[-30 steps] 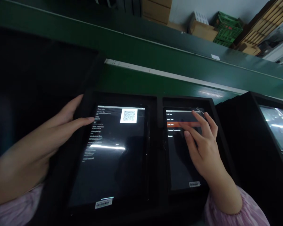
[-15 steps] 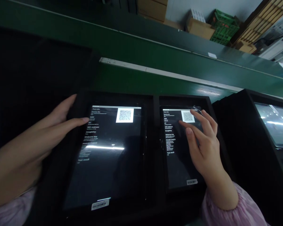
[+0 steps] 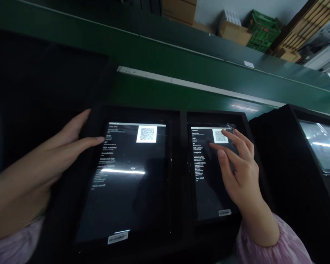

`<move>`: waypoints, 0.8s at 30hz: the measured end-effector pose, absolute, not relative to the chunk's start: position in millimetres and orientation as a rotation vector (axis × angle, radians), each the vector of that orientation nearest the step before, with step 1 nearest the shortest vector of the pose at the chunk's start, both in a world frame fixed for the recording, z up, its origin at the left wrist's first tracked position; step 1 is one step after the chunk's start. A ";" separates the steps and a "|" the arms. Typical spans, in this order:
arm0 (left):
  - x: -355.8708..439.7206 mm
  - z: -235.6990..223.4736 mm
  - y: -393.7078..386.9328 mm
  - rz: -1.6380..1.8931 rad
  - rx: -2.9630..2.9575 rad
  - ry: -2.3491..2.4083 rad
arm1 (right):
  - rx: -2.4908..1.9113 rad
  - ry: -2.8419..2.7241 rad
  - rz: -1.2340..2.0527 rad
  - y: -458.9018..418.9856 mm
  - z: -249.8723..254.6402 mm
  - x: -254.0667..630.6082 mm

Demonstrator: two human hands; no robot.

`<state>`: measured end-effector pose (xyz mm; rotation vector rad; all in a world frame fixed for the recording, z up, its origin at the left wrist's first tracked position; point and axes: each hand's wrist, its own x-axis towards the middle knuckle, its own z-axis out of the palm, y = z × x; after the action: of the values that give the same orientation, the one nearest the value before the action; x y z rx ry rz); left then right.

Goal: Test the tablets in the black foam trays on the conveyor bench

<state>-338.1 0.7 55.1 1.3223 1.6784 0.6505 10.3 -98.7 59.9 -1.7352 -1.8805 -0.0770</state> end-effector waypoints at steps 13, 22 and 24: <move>-331.8 69.8 0.1 0.651 1.161 1.695 | -1.674 -1.889 -0.060 -98.8 60.1 8.7; -332.6 70.6 1.4 0.651 1.194 1.632 | -1.660 -1.927 -0.114 -98.1 58.9 10.9; -333.3 69.2 2.0 0.655 1.204 1.605 | -1.657 -1.930 -0.095 -98.7 59.7 10.1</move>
<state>-333.3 2.0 69.2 1.2045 1.6048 0.6553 10.1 -98.7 59.7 -1.6567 -1.9305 -0.0949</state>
